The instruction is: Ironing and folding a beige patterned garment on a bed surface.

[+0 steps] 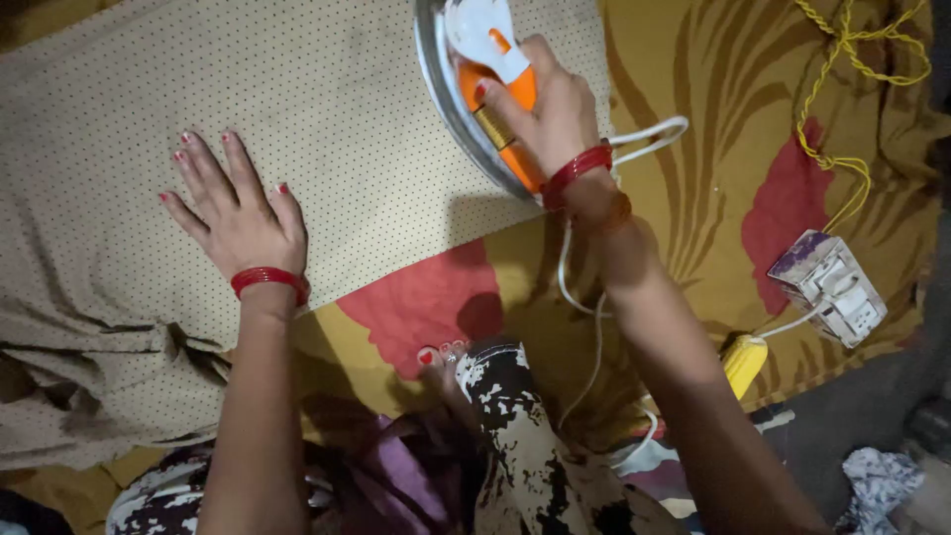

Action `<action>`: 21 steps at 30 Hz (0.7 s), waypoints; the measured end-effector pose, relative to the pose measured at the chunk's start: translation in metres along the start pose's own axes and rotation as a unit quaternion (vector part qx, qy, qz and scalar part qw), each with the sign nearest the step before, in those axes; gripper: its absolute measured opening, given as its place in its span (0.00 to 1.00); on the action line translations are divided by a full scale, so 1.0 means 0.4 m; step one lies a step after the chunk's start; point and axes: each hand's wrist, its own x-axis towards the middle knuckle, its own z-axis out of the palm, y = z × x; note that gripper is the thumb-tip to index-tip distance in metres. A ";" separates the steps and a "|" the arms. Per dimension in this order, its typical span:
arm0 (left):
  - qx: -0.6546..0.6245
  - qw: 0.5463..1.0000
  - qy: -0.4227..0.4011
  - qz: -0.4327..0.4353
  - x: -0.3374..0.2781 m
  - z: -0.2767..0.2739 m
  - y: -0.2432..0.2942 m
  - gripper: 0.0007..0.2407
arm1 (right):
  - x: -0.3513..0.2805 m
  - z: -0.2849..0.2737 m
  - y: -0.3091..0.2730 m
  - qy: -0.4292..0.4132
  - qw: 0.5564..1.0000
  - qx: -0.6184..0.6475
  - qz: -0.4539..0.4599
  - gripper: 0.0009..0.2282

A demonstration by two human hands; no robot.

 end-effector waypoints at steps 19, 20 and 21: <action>-0.001 1.000 0.006 0.005 -0.014 -0.006 -0.014 0.30 | 0.182 0.167 -0.035 0.011 1.000 0.021 0.011 0.18; 0.001 1.000 0.005 0.011 -0.019 -0.004 -0.018 0.29 | 0.159 0.163 -0.042 0.017 0.999 0.028 -0.031 0.18; 0.001 1.000 0.004 0.017 -0.022 -0.001 -0.021 0.29 | 0.139 0.157 -0.048 0.024 0.996 0.035 -0.073 0.18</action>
